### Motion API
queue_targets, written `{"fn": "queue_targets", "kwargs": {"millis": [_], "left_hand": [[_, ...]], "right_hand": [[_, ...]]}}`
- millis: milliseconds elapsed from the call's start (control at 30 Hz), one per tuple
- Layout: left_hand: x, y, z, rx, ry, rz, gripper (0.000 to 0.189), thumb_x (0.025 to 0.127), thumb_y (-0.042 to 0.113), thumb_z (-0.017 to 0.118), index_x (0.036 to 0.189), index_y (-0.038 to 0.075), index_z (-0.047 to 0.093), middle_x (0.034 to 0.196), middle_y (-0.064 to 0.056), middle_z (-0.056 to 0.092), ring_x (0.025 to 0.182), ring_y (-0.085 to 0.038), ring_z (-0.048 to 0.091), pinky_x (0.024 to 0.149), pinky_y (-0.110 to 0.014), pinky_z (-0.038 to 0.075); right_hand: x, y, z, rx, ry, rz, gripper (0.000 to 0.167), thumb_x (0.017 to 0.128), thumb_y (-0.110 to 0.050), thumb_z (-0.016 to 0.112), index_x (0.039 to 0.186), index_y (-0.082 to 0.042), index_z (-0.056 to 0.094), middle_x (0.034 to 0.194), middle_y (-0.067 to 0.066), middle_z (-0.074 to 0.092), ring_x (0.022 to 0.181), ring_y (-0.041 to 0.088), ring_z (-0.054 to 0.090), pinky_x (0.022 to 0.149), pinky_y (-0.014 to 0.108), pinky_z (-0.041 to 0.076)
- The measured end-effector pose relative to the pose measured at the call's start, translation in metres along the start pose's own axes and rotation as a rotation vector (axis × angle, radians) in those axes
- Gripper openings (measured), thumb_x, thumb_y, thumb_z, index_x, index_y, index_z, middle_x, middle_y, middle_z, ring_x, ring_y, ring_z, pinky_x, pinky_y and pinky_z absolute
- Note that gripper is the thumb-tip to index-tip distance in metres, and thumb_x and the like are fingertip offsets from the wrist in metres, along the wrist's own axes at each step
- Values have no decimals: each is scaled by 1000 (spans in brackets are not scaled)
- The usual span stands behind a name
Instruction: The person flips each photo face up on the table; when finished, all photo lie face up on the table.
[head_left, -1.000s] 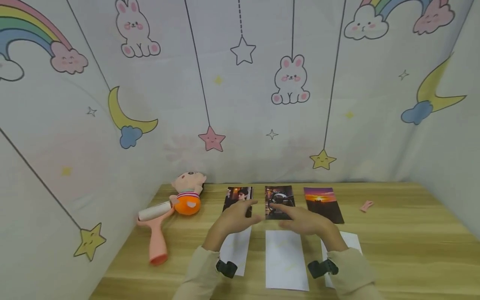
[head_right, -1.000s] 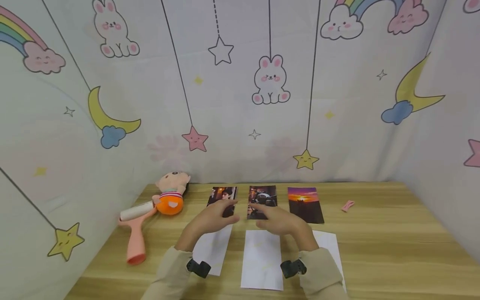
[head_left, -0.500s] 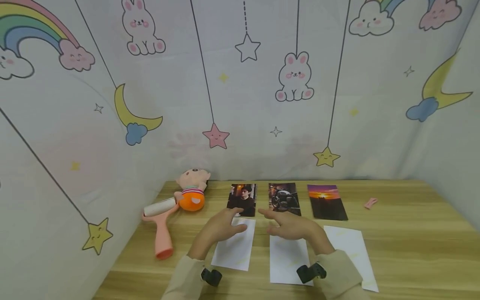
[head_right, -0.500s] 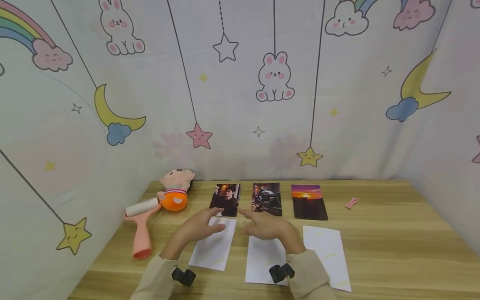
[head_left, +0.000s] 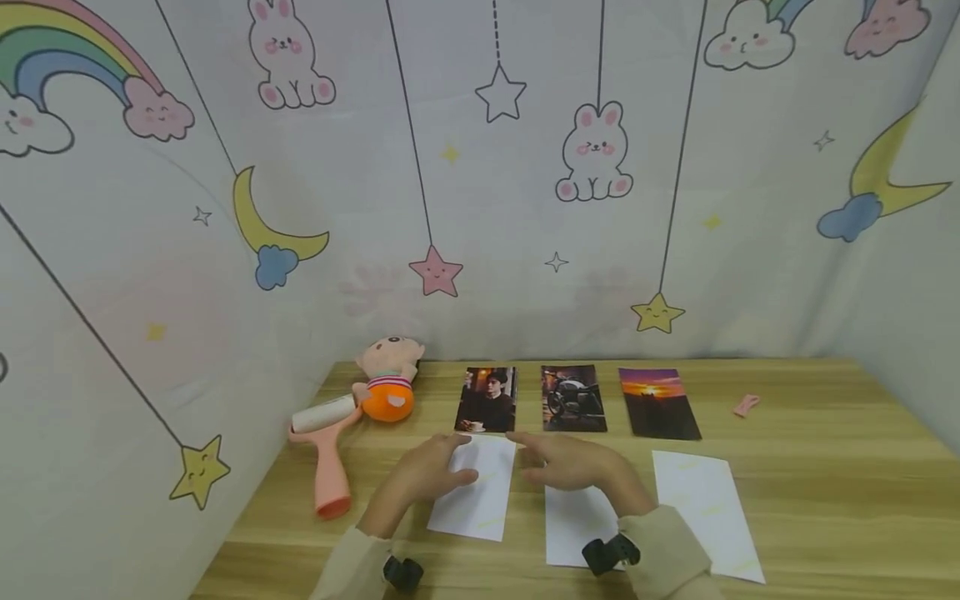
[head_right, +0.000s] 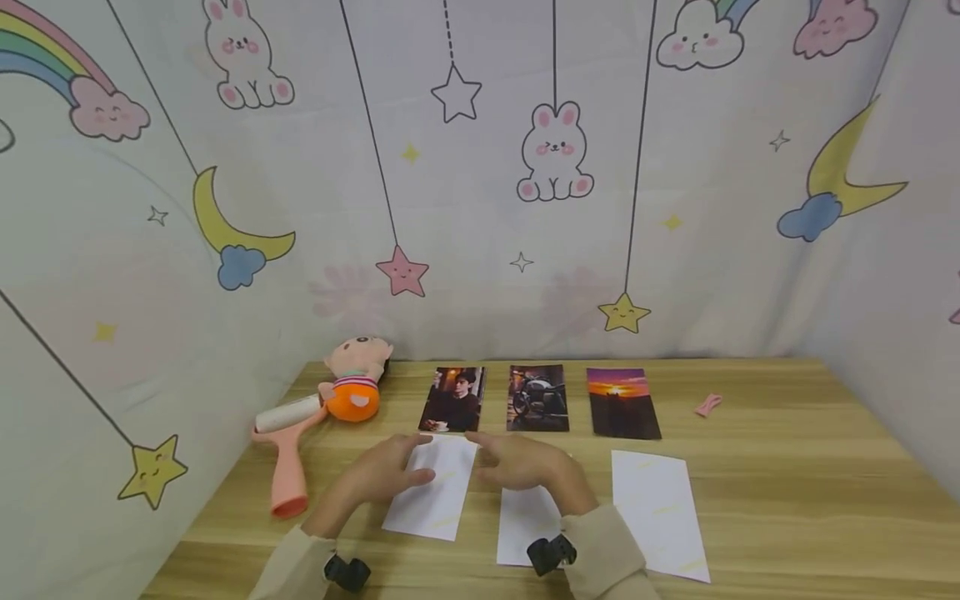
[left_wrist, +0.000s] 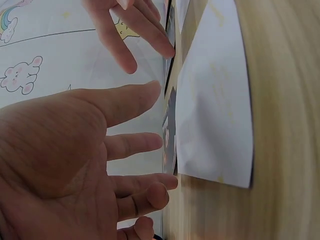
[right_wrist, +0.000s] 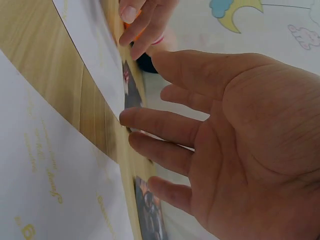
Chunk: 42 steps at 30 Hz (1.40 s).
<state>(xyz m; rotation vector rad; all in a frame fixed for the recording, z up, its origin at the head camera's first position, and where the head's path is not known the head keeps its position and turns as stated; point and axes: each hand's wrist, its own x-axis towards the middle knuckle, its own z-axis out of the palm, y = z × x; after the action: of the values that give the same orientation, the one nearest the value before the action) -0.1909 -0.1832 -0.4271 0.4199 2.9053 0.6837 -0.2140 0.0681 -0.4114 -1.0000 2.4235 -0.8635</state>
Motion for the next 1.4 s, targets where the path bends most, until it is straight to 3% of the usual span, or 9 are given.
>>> {"fn": "queue_targets", "kwargs": {"millis": [500, 733, 1000, 1400], "left_hand": [[-14, -10, -3, 63, -9, -41, 58, 88, 32, 77, 135, 2, 59, 135, -21, 59, 124, -36, 56, 101, -57, 42], [-16, -14, -2, 80, -31, 6, 59, 85, 29, 80, 133, 2, 60, 130, -21, 61, 118, -37, 59, 98, -57, 45], [-13, -12, -1, 118, -146, 55, 84, 76, 42, 86, 145, 7, 51, 148, -34, 39, 130, -47, 48, 105, -60, 38], [-17, -6, -1, 130, -268, 54, 124, 62, 52, 93, 159, 12, 27, 156, -37, 22, 129, -47, 48, 102, -57, 43]], "right_hand": [[7, -10, 8, 25, -63, -3, 60, 99, -22, 63, 151, -2, 40, 127, 17, 66, 115, 27, 65, 97, 43, 50], [13, -7, 17, 20, -63, -19, 59, 98, -21, 64, 150, -2, 42, 129, 15, 66, 117, 27, 64, 100, 40, 49], [10, -6, 16, -27, -55, -3, 61, 96, -22, 66, 149, -3, 43, 130, 13, 66, 121, 27, 61, 104, 42, 45], [9, -3, 15, -69, -50, -36, 60, 95, -21, 66, 148, -2, 45, 132, 13, 64, 128, 28, 56, 108, 42, 41]]}}
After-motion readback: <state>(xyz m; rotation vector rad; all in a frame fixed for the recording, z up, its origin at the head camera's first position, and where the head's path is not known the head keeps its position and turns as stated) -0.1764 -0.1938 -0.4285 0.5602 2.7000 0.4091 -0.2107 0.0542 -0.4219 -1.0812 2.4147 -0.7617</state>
